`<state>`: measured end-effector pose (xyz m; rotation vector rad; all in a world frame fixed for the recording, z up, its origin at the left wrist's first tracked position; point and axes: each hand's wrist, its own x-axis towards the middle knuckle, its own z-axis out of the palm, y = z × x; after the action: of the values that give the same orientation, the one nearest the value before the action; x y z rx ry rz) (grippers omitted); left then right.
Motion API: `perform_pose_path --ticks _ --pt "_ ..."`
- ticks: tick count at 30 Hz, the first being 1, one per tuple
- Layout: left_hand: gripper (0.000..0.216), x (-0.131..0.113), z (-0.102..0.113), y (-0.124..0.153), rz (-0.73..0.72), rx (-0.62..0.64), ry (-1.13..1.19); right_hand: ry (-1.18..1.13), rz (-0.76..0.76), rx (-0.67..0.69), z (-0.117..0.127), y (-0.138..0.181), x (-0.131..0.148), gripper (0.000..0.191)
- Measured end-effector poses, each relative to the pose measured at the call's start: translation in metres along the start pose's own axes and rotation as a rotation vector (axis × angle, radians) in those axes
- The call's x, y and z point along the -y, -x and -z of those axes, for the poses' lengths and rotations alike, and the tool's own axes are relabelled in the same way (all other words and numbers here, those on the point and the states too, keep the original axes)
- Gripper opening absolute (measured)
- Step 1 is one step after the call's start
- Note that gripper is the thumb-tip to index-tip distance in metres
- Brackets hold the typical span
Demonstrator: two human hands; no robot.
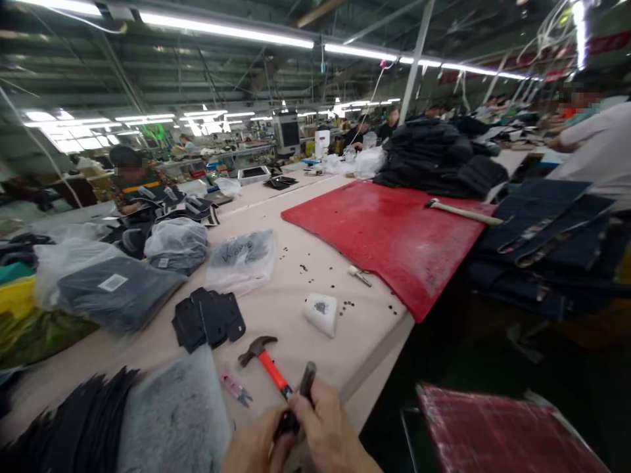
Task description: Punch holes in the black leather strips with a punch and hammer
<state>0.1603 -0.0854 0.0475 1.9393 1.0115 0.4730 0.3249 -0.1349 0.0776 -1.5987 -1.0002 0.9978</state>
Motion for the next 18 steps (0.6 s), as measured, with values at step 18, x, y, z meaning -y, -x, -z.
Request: perform_pose_path --ticks 18 --pt "0.041 0.136 0.043 0.027 -0.3 -0.52 -0.928 0.601 0.476 -0.433 0.079 -0.173 0.004 0.034"
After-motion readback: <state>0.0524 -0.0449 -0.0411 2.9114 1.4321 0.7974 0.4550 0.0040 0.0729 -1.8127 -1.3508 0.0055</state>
